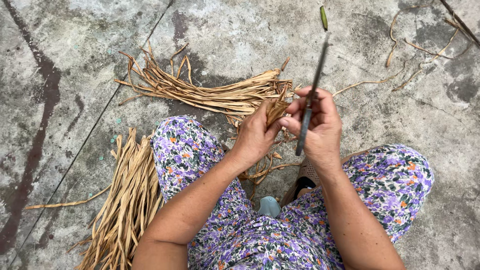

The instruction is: The person sits on a concrete floor with a pile of dried leaf strips beside them. They hold bundles of dried leaves in one hand and use scissors to trim off dark, damaged edge portions, dropping the trimmed waste pieces onto the ground and setting the trimmed leaves aside.

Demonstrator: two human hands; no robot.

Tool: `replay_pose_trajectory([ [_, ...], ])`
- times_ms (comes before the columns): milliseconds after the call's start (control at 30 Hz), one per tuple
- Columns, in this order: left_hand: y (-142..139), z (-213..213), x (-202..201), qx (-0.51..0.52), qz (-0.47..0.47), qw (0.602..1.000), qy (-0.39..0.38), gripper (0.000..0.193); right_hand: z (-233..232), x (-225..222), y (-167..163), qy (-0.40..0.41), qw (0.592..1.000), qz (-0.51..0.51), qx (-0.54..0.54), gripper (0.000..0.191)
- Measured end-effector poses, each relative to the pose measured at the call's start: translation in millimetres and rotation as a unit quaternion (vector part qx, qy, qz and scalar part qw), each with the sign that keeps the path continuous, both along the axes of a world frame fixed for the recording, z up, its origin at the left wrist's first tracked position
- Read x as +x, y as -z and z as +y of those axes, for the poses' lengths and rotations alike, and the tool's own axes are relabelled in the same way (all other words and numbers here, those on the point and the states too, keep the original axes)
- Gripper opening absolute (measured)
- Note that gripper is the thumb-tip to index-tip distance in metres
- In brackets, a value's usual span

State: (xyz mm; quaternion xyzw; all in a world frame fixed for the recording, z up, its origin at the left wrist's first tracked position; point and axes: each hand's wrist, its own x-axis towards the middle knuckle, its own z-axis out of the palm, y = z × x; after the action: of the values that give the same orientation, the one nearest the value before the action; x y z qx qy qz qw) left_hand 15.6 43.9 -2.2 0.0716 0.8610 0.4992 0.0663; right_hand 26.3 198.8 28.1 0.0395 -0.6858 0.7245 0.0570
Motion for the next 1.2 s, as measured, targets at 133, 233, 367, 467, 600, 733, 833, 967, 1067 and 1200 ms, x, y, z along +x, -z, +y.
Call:
replay_pose_trajectory([
  [133,6,2,2,0.035,0.026,0.999,0.017,0.058,-1,-5,3,0.015,1.0,-0.013,0.007,0.046],
  [233,10,2,-4,0.308,-0.107,0.943,0.063,0.06,7,-9,2,0.005,0.995,-0.054,-0.083,0.044],
  [367,13,-16,-5,0.435,-0.204,0.875,0.06,0.046,17,-13,-1,-0.007,0.988,-0.06,-0.14,0.044],
  [467,10,-21,-6,0.476,-0.234,0.847,0.042,0.039,21,-12,-4,-0.018,0.982,-0.062,-0.177,0.045],
  [600,2,-21,-7,0.48,-0.219,0.847,0.064,0.038,21,-12,-7,-0.006,0.987,-0.057,-0.151,0.044],
  [733,-3,-22,-6,0.445,-0.221,0.861,0.11,0.036,17,-9,-8,-0.018,0.986,-0.059,-0.155,0.042],
  [833,-1,-22,-5,0.434,-0.222,0.865,0.118,0.029,14,-9,-8,0.002,0.997,-0.033,-0.073,0.044],
  [967,4,-16,-5,0.39,-0.182,0.901,0.045,0.03,11,-3,-8,0.018,0.998,0.014,-0.055,0.047],
  [1067,5,-11,-3,0.369,-0.134,0.919,0.029,0.038,9,-2,-8,-0.007,0.999,0.007,-0.046,0.048],
  [1200,4,-8,0,0.379,-0.099,0.919,0.041,0.05,7,-2,-4,-0.006,0.999,-0.025,-0.02,0.044],
])
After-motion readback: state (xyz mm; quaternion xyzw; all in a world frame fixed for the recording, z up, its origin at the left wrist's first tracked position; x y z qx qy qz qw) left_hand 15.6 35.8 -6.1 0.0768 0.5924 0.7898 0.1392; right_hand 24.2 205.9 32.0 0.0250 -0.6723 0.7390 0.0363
